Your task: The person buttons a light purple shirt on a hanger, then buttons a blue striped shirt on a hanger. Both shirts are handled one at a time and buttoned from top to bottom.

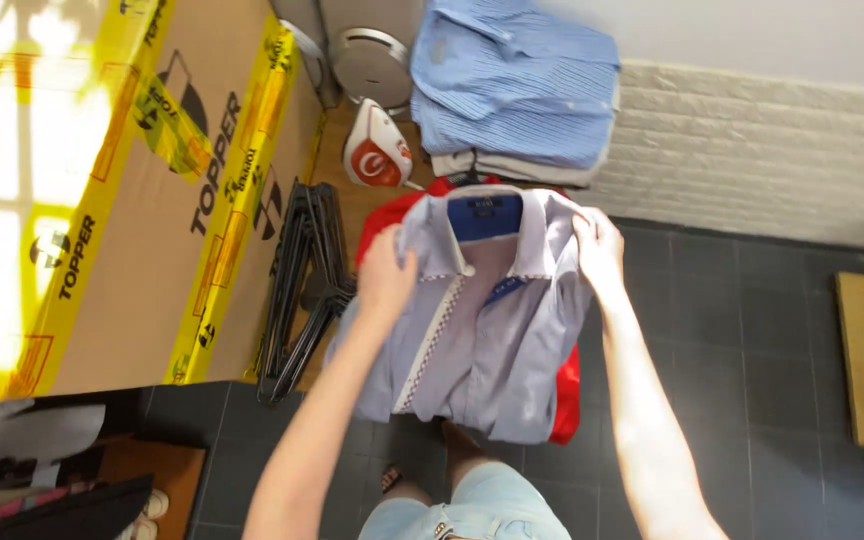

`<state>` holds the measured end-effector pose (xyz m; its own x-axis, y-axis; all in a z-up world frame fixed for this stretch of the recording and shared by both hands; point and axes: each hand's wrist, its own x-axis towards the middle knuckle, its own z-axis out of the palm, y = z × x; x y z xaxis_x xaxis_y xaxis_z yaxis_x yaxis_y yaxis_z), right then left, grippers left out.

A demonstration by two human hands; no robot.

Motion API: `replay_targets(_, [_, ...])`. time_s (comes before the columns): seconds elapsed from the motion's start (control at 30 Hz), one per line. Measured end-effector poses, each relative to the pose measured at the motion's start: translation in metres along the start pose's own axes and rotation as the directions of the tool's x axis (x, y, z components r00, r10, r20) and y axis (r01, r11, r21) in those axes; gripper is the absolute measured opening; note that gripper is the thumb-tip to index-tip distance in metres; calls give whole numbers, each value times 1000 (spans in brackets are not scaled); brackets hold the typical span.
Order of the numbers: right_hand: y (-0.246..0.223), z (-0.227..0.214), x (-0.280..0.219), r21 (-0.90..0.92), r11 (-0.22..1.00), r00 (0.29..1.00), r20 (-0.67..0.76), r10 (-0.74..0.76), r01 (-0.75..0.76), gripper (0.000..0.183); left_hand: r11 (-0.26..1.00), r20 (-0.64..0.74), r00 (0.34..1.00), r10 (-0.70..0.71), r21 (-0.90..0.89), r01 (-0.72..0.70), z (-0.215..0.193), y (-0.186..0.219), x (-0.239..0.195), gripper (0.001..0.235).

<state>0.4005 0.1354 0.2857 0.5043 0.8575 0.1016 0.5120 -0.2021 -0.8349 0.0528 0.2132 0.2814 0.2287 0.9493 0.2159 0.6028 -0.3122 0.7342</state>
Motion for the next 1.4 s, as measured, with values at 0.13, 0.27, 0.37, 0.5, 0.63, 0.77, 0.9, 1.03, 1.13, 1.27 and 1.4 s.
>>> replay_targets(0.13, [73,47,22,-156,975,967,179,183,-156,21,987,29,1000,1,159,-6,81,-63,-64,59])
replay_targets(0.27, [80,108,2,-243,955,952,290,-96,171,20,986,222,961,-163,82,148,77,-75,-134,52])
replay_targets(0.37, [41,170,-26,-101,891,853,353,-384,443,21,939,239,911,-336,4,345,39,-52,-174,45])
replay_targets(0.5, [-32,249,-63,38,824,655,587,-476,565,19,811,287,772,-567,28,585,7,-48,-230,37])
replay_targets(0.63, [-32,324,-75,-41,900,662,692,-287,434,43,751,201,750,-630,-91,654,-13,-39,-264,31])
replay_targets(0.77, [-22,358,-80,-121,969,645,762,-48,215,32,632,192,631,-752,-62,772,-22,-41,-291,30])
replay_targets(0.9, [-62,331,-76,9,997,691,720,-64,83,26,631,85,635,-768,-74,773,-40,-39,-288,30])
replay_targets(1.03, [-110,265,-79,-19,1000,731,683,7,8,29,865,-240,872,-427,175,471,-59,-33,-262,33])
replay_targets(1.13, [-128,202,-96,91,972,718,689,96,-217,24,705,-361,925,-120,626,335,-87,-22,-225,65])
replay_targets(1.27, [-133,131,-112,146,919,740,644,192,-366,20,721,-120,993,13,690,74,-101,-36,-183,38])
replay_targets(1.4, [-130,72,-121,152,988,930,364,-48,-8,28,758,-18,965,263,623,-195,-101,-30,-149,12])
